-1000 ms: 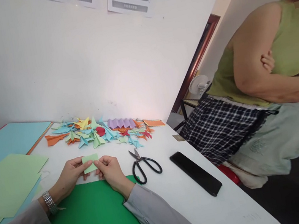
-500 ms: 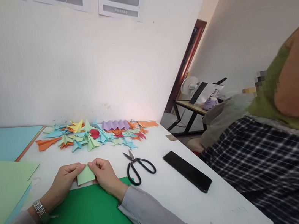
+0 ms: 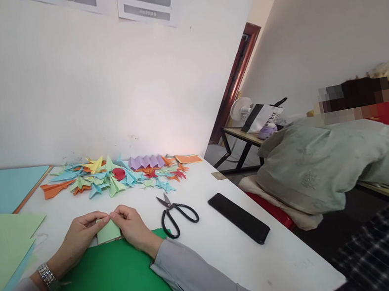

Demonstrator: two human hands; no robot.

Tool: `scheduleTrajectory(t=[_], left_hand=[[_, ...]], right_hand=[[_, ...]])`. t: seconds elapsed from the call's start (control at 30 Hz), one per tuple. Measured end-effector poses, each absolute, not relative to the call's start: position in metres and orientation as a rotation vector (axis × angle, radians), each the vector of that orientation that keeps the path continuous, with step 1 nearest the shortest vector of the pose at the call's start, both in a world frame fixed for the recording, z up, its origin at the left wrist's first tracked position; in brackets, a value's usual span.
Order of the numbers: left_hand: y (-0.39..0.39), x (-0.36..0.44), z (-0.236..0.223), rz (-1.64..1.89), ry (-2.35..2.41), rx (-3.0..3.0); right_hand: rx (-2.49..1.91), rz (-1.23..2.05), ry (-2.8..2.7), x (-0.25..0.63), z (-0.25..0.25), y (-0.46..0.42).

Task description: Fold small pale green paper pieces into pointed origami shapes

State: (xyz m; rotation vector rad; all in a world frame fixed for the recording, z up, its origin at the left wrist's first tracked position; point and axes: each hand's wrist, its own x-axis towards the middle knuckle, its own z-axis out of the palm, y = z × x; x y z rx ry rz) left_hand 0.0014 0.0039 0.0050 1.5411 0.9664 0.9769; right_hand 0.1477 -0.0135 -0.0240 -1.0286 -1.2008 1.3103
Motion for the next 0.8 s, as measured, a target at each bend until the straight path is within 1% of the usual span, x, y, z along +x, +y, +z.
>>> scheduleTrajectory(t=[0.3, 0.47, 0.63, 0.8], left_hand=[[0.0042, 0.0023, 0.0016, 0.998, 0.995, 1.502], [0.0035, 0.0041, 0.0015, 1.046, 1.014, 1.431], [0.0044, 0.0040, 0.0022, 1.066, 0.987, 1.316], [0.0040, 0.0021, 0.0014, 1.084, 0.941, 1.269]], right_hand=[[-1.064, 1.259, -1.268, 0.1472, -0.0248, -0.0147], [-1.076, 1.276, -1.118, 0.1435, -0.0189, -0.0193], [-1.034, 1.201, -1.020, 0.1443, -0.0184, -0.0170], [-1.057, 1.254, -1.094, 0.1470, -0.0209, -0.0157]])
